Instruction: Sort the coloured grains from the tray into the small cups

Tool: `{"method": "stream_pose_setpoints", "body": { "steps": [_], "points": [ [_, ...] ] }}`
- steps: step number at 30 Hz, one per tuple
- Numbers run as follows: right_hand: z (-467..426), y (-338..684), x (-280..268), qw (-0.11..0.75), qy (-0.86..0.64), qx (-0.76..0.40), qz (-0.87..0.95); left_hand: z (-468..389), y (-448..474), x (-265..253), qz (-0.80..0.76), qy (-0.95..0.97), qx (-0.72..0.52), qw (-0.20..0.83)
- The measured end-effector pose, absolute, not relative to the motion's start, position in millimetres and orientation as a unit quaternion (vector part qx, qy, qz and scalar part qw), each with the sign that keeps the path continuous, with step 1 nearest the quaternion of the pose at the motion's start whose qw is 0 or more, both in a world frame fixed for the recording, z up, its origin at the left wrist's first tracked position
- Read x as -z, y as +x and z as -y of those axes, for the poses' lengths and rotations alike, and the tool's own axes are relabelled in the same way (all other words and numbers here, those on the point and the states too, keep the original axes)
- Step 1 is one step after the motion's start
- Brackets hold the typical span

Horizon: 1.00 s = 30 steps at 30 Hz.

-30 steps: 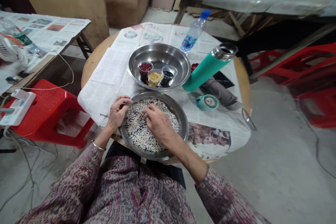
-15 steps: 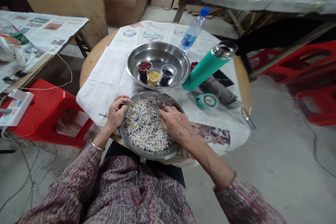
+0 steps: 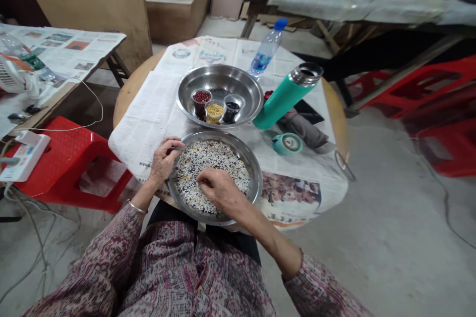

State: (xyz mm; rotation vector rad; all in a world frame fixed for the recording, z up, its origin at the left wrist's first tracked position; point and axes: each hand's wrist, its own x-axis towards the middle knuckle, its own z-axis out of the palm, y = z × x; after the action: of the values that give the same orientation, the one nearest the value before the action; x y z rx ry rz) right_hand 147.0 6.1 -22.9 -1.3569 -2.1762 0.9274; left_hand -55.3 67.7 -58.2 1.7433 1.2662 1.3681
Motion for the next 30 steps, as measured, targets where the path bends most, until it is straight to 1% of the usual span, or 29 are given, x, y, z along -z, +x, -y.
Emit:
{"method": "stream_pose_setpoints", "body": {
  "steps": [2, 4, 7, 9, 13, 18, 21, 23, 25, 28, 30],
  "points": [
    [-7.7, 144.4, 18.2, 0.237, -0.465, -0.323, 0.790, -67.9, -55.3, 58.5, -0.474, 0.654, -0.513, 0.291],
    [-11.8, 149.1, 16.7, 0.250, -0.495, -0.267, 0.789, -67.9, -55.0, 58.6, -0.475, 0.651, -0.514, 0.295],
    [-19.7, 159.7, 20.3, 0.200, -0.557, -0.178, 0.786, -67.9, -54.4, 58.8, -0.476, 0.646, -0.517, 0.299],
    [-23.6, 161.3, 24.2, 0.158, -0.560, -0.169, 0.796, -67.8, -54.1, 59.0, -0.472, 0.647, -0.520, 0.298],
    [-27.6, 151.5, 24.7, 0.145, -0.550, -0.221, 0.792, -67.6, -54.2, 59.2, -0.471, 0.646, -0.524, 0.294],
    [-14.0, 149.0, 9.6, 0.140, -0.540, -0.374, 0.741, -67.0, -54.0, 58.4, -0.478, 0.646, -0.517, 0.293],
    [9.1, 151.4, 5.9, 0.132, -0.478, -0.377, 0.782, -66.6, -53.6, 57.7, -0.483, 0.646, -0.512, 0.296],
    [23.5, 151.0, 8.3, 0.105, -0.426, -0.360, 0.823, -66.5, -53.5, 57.6, -0.482, 0.646, -0.512, 0.297],
    [30.7, 150.5, 12.9, 0.077, -0.410, -0.315, 0.852, -66.7, -53.4, 58.1, -0.479, 0.645, -0.516, 0.297],
    [23.7, 155.3, 18.5, 0.066, -0.465, -0.198, 0.860, -67.2, -53.4, 59.3, -0.479, 0.644, -0.517, 0.297],
    [11.1, 162.3, 19.7, 0.088, -0.517, -0.130, 0.842, -67.6, -53.4, 60.0, -0.477, 0.642, -0.521, 0.297]
  ]
}}
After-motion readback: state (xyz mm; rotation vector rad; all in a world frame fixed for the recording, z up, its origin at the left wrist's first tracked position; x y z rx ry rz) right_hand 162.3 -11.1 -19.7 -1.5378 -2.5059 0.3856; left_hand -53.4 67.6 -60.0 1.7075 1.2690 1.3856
